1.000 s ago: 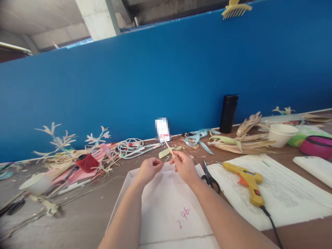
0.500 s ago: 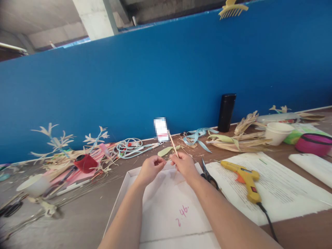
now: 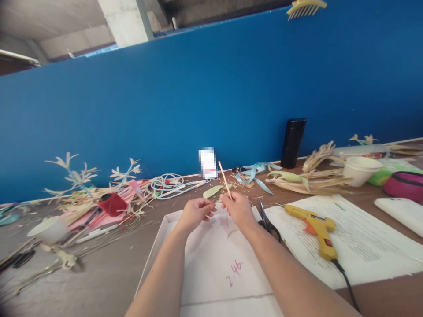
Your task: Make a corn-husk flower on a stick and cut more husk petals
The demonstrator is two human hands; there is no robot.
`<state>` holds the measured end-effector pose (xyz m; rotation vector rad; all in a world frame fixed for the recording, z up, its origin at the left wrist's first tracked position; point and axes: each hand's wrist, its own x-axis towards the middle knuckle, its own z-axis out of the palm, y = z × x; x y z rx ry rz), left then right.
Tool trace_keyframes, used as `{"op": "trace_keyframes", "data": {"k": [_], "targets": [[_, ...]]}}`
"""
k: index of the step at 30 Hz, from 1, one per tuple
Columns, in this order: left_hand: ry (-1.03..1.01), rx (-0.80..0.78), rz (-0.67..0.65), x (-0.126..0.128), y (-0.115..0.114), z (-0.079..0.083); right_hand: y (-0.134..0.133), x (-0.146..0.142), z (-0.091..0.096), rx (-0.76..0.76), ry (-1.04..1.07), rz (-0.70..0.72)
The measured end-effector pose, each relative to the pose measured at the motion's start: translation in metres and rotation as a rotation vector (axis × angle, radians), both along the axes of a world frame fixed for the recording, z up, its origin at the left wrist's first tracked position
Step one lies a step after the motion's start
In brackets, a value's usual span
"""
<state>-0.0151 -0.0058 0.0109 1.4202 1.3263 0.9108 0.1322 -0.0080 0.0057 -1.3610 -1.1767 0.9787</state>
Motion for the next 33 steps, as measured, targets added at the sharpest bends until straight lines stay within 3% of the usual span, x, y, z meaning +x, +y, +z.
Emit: {"op": "trace_keyframes", "data": {"k": [9,14,20,25,33], "targets": [[-0.187,-0.011,0.148,-0.007,0.008,-0.004,0.001,-0.005,-0.011,0.047,-0.009,0.229],[-0.236,0.006,0.102,-0.008,0.007,-0.007,0.000,-0.006,-0.016,-0.010,0.080,0.434],[-0.201,0.019,0.082,-0.006,0.005,-0.006,-0.004,0.002,-0.008,-0.129,0.250,0.524],[-0.185,0.011,0.092,-0.005,0.004,-0.003,-0.002,0.003,-0.009,-0.110,0.209,0.518],[-0.097,-0.015,0.166,-0.002,0.005,-0.005,0.006,-0.003,-0.022,0.163,-0.332,0.271]]}}
